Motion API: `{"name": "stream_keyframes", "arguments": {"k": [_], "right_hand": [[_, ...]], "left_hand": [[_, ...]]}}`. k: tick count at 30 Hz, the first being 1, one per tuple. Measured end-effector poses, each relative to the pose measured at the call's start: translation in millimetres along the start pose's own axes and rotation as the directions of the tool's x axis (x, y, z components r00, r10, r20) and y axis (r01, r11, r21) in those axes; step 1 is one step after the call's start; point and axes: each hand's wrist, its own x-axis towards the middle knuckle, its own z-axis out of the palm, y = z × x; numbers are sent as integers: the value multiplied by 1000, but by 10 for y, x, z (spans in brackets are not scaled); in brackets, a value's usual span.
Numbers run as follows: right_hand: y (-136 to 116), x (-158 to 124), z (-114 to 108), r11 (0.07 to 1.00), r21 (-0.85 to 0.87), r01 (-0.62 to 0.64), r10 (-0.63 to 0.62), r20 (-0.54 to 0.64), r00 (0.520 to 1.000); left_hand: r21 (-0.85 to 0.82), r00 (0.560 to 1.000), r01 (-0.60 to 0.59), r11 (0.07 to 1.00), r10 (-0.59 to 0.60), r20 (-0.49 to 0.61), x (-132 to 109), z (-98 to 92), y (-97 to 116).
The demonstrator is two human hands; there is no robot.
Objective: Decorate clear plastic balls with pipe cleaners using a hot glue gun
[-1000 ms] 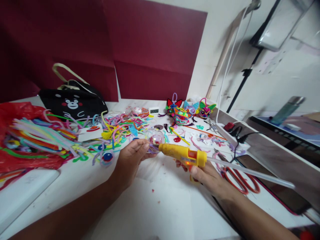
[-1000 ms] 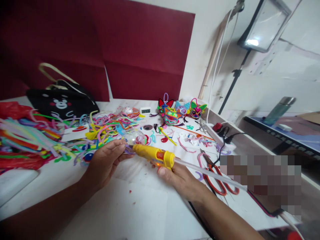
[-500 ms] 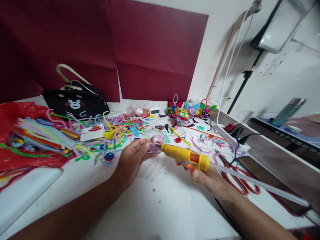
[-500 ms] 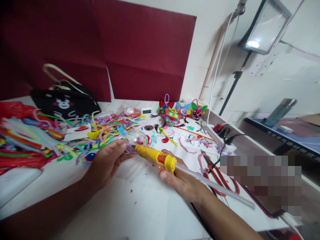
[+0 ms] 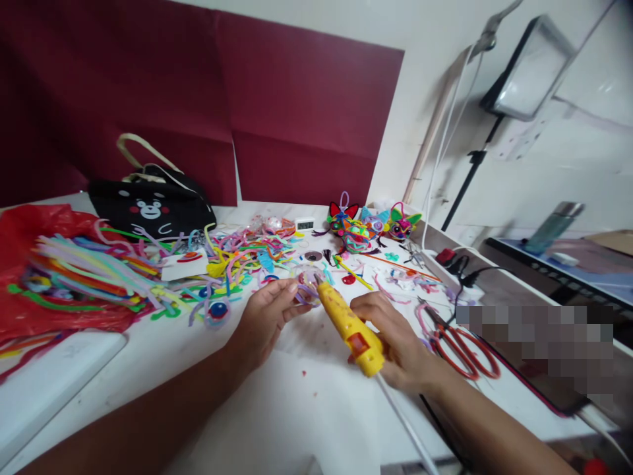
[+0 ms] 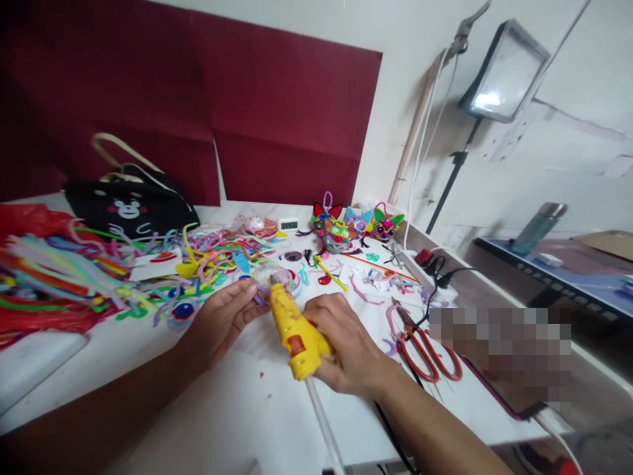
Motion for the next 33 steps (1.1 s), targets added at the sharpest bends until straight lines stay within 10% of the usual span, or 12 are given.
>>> {"name": "stream_keyframes", "arguments": {"k": [8, 13, 19, 26, 33], "right_hand": [[24, -25, 14, 912, -391, -124, 129, -12, 992], [72, 0, 63, 764, -543, -350, 467, 90, 880], [141, -9, 122, 716, -565, -410, 586, 168, 793], [-86, 245, 103, 840, -475, -261, 305, 17, 952], [-100, 634, 339, 840, -508, -190, 157, -109, 982]], "left_hand": [[-66, 996, -31, 997, 25, -91, 55, -37, 27], [-98, 990, -93, 991, 82, -114, 72, -59, 41], [-127, 984, -109, 986, 89, -152, 61, -36, 59], [-107, 991, -98, 989, 87, -102, 19, 4, 59], [-64, 995, -76, 995, 72, -67, -18, 17, 25]]}}
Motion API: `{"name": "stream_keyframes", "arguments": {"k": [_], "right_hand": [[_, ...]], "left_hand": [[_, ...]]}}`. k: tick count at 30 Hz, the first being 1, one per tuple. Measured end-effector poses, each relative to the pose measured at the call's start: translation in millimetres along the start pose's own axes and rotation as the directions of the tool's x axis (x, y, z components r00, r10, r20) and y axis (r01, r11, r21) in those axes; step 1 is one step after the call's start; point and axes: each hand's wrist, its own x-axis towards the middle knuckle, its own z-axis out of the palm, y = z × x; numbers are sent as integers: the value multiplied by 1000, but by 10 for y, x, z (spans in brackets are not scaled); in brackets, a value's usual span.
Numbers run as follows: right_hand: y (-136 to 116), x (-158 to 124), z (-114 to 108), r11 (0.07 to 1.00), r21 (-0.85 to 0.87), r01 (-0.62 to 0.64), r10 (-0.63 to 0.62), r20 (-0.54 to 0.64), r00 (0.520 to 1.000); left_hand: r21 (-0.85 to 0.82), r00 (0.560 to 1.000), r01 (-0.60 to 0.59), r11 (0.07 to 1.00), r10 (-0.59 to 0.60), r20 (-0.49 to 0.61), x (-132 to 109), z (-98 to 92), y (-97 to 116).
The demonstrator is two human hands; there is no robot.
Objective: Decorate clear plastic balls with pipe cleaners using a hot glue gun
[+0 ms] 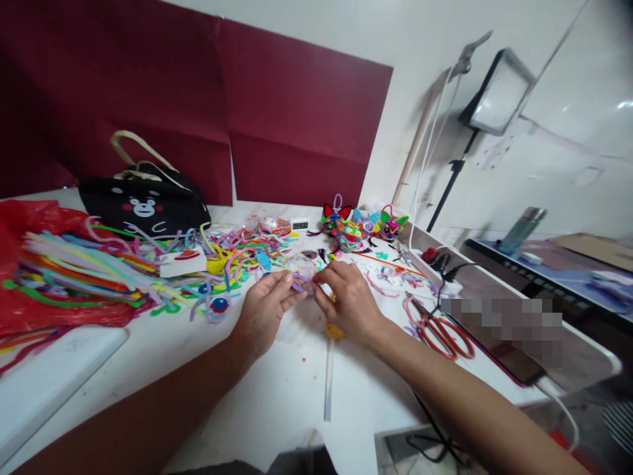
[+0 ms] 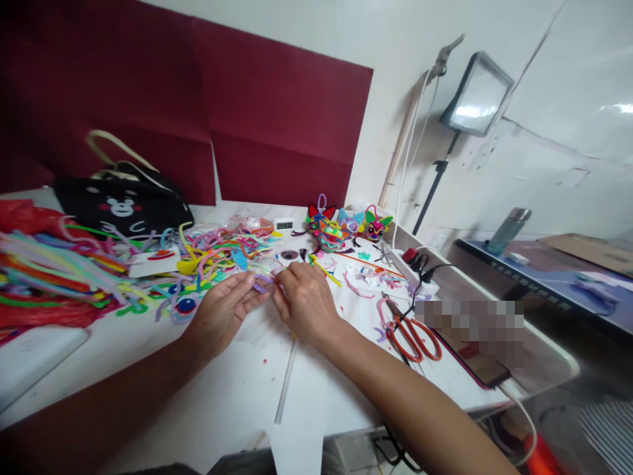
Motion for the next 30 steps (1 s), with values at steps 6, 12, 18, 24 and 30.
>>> {"name": "stream_keyframes", "arguments": {"k": [6, 12, 18, 24, 30], "right_hand": [[1, 51, 116, 999, -33, 11, -12, -29, 999], [-9, 59, 156, 997, -76, 16, -20, -44, 999], [-28, 72, 152, 999, -36, -9, 7, -45, 999], [-33, 69, 141, 997, 45, -57, 59, -35, 998], [-32, 93, 166, 979, 155, -131, 139, -42, 989]], "left_hand": [[0, 999, -13, 1000, 13, 34, -14, 11, -6], [-1, 999, -12, 1000, 12, 46, -25, 20, -11], [2, 998, -20, 1000, 20, 53, -38, 35, -2], [29, 999, -20, 999, 19, 51, -43, 26, -9], [17, 998, -27, 999, 26, 52, -28, 25, -27]]}}
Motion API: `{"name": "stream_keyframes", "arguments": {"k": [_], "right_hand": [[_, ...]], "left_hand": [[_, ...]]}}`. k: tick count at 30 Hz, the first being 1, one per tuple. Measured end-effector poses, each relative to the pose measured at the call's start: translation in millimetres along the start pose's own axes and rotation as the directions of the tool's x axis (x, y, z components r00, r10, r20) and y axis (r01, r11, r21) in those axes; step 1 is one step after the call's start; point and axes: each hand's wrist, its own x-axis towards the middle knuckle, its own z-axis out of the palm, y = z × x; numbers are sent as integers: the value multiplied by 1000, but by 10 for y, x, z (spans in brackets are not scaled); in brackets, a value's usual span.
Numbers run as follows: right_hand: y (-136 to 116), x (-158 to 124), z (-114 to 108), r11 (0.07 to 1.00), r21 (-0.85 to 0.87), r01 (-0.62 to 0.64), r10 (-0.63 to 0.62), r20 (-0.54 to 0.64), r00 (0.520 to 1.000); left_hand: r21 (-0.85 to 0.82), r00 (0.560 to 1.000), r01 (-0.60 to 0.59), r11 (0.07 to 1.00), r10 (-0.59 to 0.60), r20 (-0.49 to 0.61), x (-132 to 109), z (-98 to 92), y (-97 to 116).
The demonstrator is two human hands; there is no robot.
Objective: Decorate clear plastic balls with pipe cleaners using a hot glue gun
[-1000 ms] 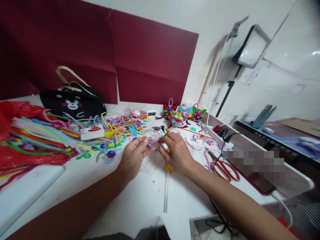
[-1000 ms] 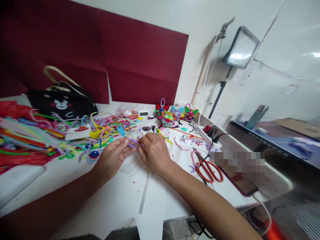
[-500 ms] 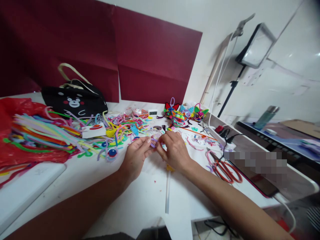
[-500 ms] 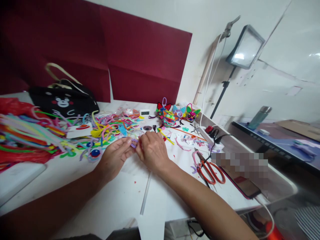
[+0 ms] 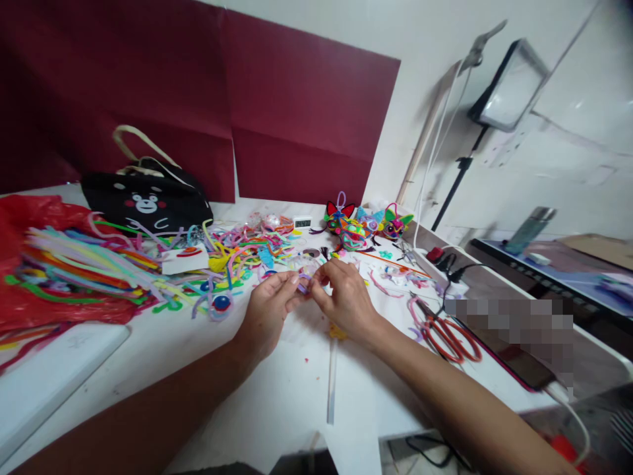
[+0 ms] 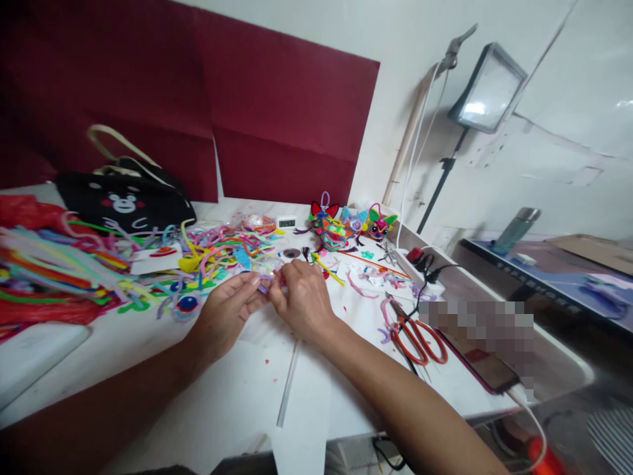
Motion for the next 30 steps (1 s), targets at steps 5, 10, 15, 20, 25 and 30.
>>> {"name": "stream_keyframes", "arguments": {"k": [5, 10, 15, 20, 25, 30], "right_hand": [[14, 20, 29, 991, 110, -72, 74, -19, 997], [7, 39, 45, 956, 234, -179, 182, 10, 983], [-45, 68, 32, 902, 313, -297, 290, 72, 954], [-84, 90, 25, 863, 351, -363, 353, 95, 931], [-103, 109, 34, 787, 439, -434, 425, 123, 897], [-119, 137, 58, 714, 509, -482, 487, 134, 863]], "left_hand": [[3, 1000, -7, 1000, 7, -22, 22, -5, -16], [5, 999, -14, 1000, 15, -49, 28, -21, -33], [-10, 996, -28, 1000, 27, -81, 18, -7, -14], [-26, 995, -39, 999, 36, -97, 20, 18, 9], [-15, 994, -60, 998, 58, -96, 13, 23, 29], [6, 993, -83, 997, 83, -89, 13, 21, 36]]}}
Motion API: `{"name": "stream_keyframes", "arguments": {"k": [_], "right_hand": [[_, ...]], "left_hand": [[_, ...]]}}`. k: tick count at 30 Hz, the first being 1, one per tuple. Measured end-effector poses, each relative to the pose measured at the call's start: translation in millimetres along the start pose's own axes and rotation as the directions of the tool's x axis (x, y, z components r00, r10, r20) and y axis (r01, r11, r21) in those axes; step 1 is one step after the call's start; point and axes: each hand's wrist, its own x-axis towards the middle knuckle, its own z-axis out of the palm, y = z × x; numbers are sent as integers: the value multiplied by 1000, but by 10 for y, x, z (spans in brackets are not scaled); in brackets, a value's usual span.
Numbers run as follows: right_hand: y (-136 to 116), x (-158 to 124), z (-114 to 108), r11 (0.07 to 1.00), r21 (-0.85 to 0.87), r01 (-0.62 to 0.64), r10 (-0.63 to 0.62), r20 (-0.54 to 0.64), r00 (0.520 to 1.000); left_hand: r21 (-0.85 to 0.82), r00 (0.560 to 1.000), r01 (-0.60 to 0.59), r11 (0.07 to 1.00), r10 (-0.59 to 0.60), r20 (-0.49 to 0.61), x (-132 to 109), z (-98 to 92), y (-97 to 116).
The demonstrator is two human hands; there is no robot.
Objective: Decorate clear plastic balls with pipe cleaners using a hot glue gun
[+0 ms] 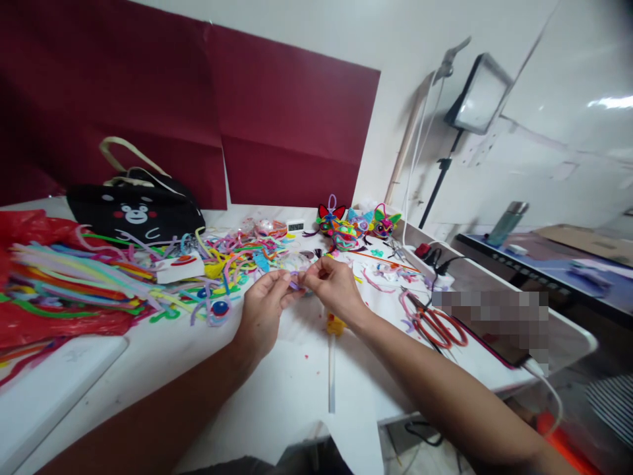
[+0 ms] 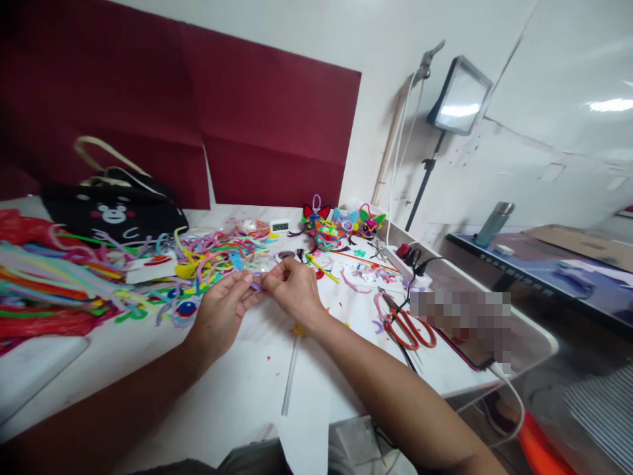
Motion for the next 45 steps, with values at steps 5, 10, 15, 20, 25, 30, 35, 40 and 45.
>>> {"name": "stream_keyframes", "arguments": {"k": [5, 10, 15, 20, 25, 30, 35, 40, 45], "right_hand": [[28, 22, 47, 998, 54, -43, 46, -42, 998], [75, 51, 81, 988, 141, -59, 63, -27, 998], [94, 75, 112, 987, 147, -61, 66, -29, 997], [101, 70, 142, 987, 148, -69, 75, -38, 996], [105, 65, 159, 987, 142, -79, 85, -36, 996], [108, 59, 172, 988, 126, -88, 92, -27, 995], [95, 45, 179, 990, 109, -94, 99, -38, 994], [92, 55, 190, 987, 119, -104, 109, -40, 993], [81, 79, 130, 979, 176, -101, 101, 9, 995]], "left_hand": [[14, 1000, -23, 1000, 23, 20, 1, -15, -4], [22, 999, -40, 999, 39, 32, -15, -16, 3], [19, 999, -40, 999, 40, 21, -20, -18, 8], [20, 999, -44, 999, 43, 11, -27, -14, 24], [40, 999, -35, 999, 36, -21, -31, -15, 33], [40, 999, -42, 998, 43, -26, -1, -44, 6], [37, 999, -37, 999, 38, -28, 18, -65, -17], [36, 999, -18, 999, 19, -31, 18, -50, 7], [32, 999, 14, 999, -13, -32, 26, -39, 31]]}}
